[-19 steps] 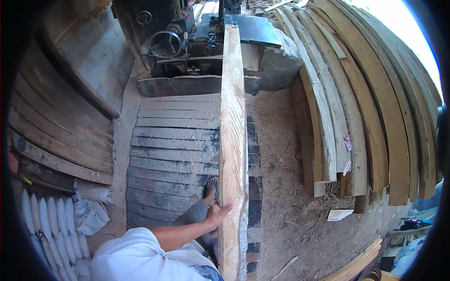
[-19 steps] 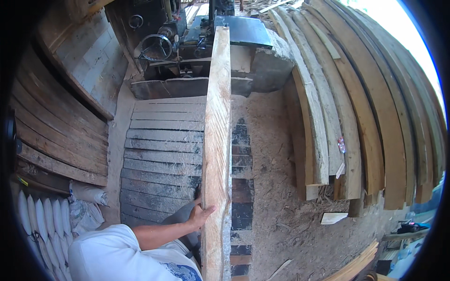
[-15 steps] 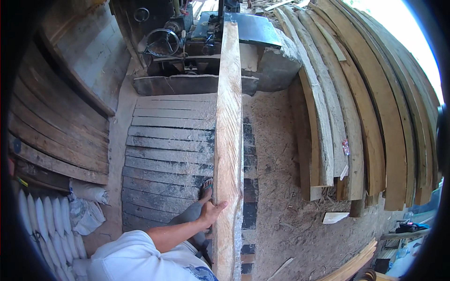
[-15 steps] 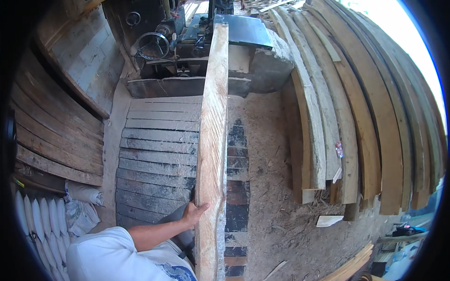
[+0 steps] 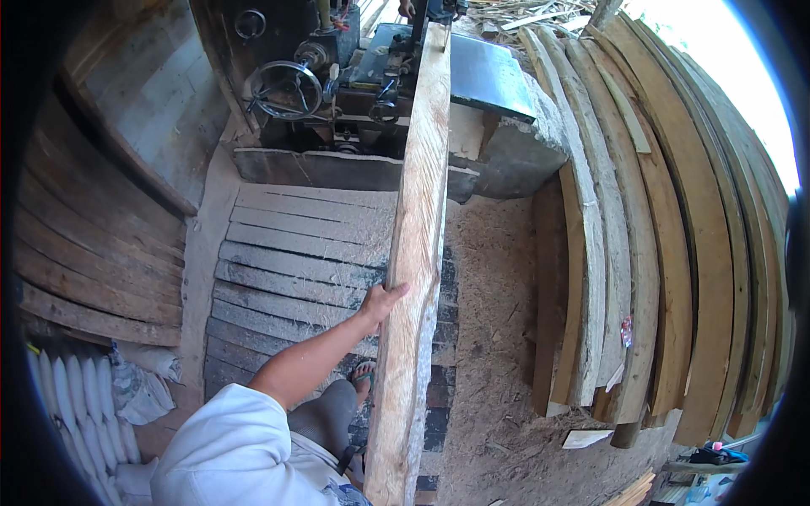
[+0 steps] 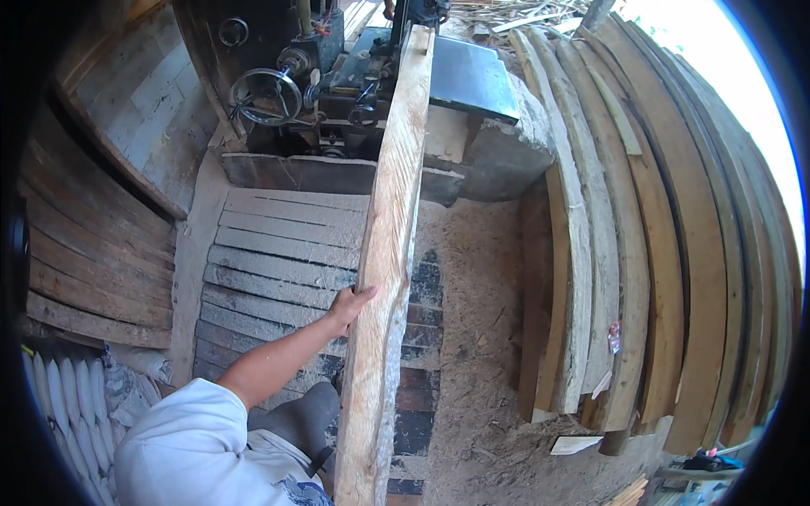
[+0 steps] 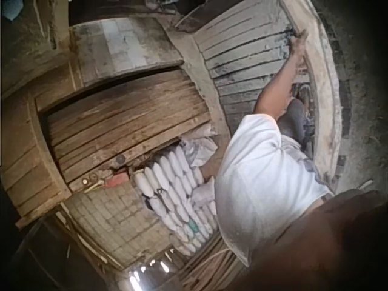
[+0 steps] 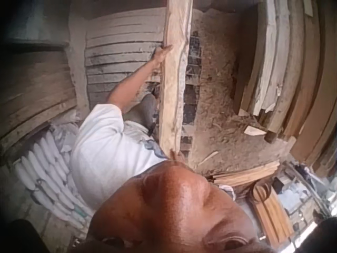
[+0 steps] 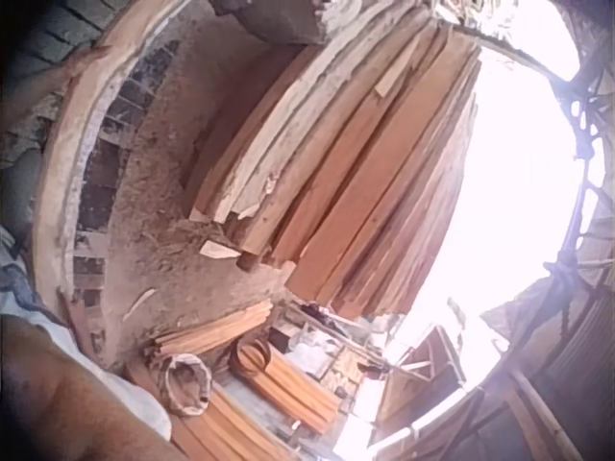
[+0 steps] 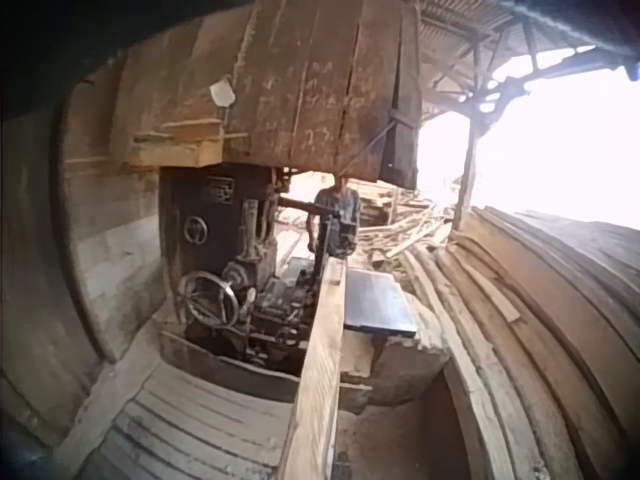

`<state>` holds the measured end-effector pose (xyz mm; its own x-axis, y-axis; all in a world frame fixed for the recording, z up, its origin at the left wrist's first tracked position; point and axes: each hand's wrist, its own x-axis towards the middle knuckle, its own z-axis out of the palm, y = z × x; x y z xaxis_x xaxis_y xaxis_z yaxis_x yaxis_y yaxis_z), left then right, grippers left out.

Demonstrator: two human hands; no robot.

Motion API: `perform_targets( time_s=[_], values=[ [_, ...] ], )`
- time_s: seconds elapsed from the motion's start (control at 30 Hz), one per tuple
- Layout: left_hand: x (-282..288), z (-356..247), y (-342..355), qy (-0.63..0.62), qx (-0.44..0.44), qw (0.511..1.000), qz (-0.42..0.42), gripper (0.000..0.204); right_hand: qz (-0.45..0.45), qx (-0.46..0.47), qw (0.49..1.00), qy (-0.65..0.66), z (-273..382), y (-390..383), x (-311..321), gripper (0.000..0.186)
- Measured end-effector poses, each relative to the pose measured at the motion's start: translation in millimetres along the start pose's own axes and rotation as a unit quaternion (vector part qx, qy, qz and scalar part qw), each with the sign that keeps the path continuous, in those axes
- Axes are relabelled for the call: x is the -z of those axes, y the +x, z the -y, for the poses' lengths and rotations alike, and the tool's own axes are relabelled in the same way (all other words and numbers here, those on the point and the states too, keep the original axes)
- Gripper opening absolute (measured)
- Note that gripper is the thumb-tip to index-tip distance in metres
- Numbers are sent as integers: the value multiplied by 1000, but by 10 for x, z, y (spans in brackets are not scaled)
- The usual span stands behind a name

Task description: The person planes a long wooden beam by feeding it through a planing machine, adjusting the machine's tension using a crank, and repeatedly checking the surface of the wood with their hands.

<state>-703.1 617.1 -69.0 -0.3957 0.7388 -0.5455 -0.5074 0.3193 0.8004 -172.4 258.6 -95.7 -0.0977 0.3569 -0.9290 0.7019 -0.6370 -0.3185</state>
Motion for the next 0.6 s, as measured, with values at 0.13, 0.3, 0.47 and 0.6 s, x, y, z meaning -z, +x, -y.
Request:
perform_targets(
  time_s=[0.13,0.3,0.47,0.6],
  values=[
    [48,-172,302,-62,4,998,-5,62,-90,79,992,-32,1800,355,96,59],
    [257,727,-1213,55,105,981,154,78,-97,92,989,-67,4178,704,281,80],
    [70,560,-1110,81,164,980,81,67,-102,219,970,-10,5653,1424,379,72],
    [95,-124,26,53,167,985,-5,62,-148,352,923,43,5817,1605,400,71]
  ],
)
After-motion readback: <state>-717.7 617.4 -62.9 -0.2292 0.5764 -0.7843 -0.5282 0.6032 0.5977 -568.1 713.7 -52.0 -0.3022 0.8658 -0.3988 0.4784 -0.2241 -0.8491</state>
